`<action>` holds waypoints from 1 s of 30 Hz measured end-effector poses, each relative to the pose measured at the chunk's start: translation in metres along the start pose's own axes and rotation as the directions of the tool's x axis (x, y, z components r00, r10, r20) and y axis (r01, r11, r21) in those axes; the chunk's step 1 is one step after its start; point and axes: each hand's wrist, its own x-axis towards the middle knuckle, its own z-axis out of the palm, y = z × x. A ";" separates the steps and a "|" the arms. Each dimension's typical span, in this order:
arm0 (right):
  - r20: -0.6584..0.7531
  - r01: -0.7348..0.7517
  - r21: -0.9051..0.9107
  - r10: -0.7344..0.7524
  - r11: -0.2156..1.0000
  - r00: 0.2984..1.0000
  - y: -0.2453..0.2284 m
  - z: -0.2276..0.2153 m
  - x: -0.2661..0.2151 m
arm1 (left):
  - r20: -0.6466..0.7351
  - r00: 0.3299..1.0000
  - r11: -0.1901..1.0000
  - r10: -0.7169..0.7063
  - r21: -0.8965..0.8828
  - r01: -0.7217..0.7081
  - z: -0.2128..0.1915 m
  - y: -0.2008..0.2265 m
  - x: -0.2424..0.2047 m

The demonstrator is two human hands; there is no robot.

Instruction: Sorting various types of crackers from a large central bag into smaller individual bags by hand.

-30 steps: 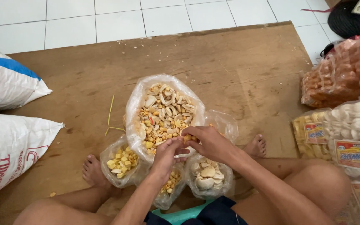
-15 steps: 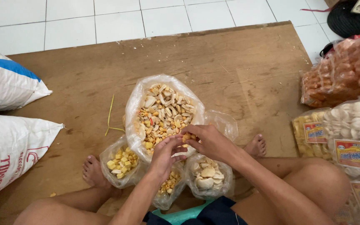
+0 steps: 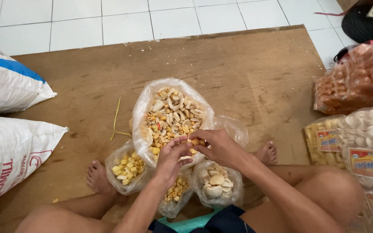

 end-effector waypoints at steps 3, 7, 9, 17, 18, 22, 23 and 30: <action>-0.005 0.016 -0.013 -0.016 1.000 1.000 0.004 0.001 0.001 | -0.016 1.000 1.000 0.027 -0.012 -0.027 0.002 0.006 -0.006; -0.031 0.033 0.005 -0.033 0.999 0.999 0.005 0.003 0.001 | -0.021 0.999 0.999 0.047 -0.027 -0.047 0.002 0.007 -0.007; -0.053 0.069 -0.005 -0.069 0.998 0.996 0.002 0.001 0.001 | -0.010 0.997 0.991 0.072 -0.112 -0.073 -0.001 0.002 -0.002; -0.082 0.079 -0.011 -0.080 0.997 0.993 0.002 0.002 0.004 | -0.020 0.995 0.970 0.102 -0.221 -0.104 0.005 0.004 -0.006; -0.091 0.085 -0.014 -0.086 0.996 0.992 0.001 0.004 0.003 | -0.023 0.995 0.965 0.101 -0.240 -0.104 0.004 0.002 -0.006; -0.076 0.080 -0.014 -0.081 0.997 0.994 -0.003 0.003 0.005 | -0.020 0.995 0.968 0.099 -0.231 -0.101 0.001 0.001 0.000; -0.064 0.061 -0.004 -0.061 0.998 0.996 -0.004 0.004 0.004 | -0.035 0.996 0.981 0.076 -0.178 -0.081 0.002 0.005 -0.005; -0.024 0.025 0.007 -0.025 1.000 0.999 -0.005 0.007 0.007 | -0.083 0.995 0.996 0.059 -0.060 -0.064 -0.002 0.007 -0.007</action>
